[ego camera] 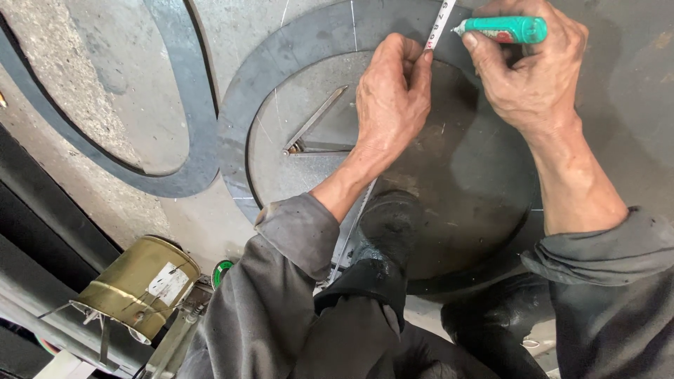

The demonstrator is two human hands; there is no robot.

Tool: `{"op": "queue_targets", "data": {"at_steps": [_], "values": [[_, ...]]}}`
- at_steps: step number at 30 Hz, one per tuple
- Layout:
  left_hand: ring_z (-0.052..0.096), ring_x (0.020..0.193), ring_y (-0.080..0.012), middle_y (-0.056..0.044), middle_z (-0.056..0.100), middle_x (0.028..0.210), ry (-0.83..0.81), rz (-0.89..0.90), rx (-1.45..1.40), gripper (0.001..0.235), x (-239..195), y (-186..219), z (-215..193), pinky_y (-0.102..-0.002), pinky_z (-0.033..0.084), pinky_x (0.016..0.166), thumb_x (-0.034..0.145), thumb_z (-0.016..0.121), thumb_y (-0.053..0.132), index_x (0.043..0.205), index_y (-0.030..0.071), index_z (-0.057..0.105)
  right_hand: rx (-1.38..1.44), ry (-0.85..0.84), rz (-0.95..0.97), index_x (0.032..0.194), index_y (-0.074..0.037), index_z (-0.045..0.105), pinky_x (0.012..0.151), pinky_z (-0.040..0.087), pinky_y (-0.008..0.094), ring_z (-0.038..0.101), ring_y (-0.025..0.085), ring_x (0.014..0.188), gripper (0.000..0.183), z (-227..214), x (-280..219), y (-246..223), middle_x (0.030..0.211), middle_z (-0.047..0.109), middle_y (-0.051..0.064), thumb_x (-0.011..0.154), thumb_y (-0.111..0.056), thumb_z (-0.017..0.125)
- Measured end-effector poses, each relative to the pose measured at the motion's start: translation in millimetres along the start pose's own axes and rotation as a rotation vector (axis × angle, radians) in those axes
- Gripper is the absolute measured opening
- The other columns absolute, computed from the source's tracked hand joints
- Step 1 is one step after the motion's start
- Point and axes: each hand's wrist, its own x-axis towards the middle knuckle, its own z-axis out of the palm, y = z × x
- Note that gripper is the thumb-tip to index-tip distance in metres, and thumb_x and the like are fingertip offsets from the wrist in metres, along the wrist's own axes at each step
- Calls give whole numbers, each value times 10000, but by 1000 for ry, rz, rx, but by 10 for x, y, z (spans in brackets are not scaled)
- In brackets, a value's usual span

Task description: The worker is measuring and marking a circular metal plate on a workshop floor using a tape measure, a wing divider, and a paint marker.

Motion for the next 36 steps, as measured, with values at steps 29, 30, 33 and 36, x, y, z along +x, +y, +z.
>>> {"op": "queue_targets", "data": {"at_steps": [29, 30, 33, 36], "values": [[672, 696, -210, -62, 649, 842, 1, -17, 3, 150, -4, 19, -9, -392, 521, 647, 971, 683, 156, 951, 61, 568, 47, 5, 43, 1096, 76, 664, 693, 554, 245, 706, 165, 859, 114, 19, -9, -14, 988, 717, 130, 1012, 75, 739], [672, 696, -210, -62, 649, 842, -1, -17, 3, 150, -3, 19, -4, -392, 521, 647, 971, 683, 156, 951, 61, 568, 47, 6, 44, 1096, 76, 664, 693, 554, 245, 706, 165, 859, 114, 8, 5, -37, 988, 717, 130, 1012, 75, 739], [672, 694, -208, -65, 647, 835, -9, -38, 7, 156, -3, 20, 1, -396, 520, 650, 970, 686, 161, 948, 60, 568, 6, -1, 83, 1085, 67, 679, 670, 536, 265, 685, 169, 796, 127, -10, 17, -82, 937, 708, 132, 1033, 57, 795], [673, 695, -207, -65, 653, 840, -3, -46, 2, 154, -7, 24, -4, -396, 519, 651, 970, 686, 162, 952, 62, 570, 15, 1, 58, 1093, 78, 673, 692, 552, 263, 695, 160, 780, 113, -7, -4, -55, 946, 711, 138, 1006, 67, 745]]}}
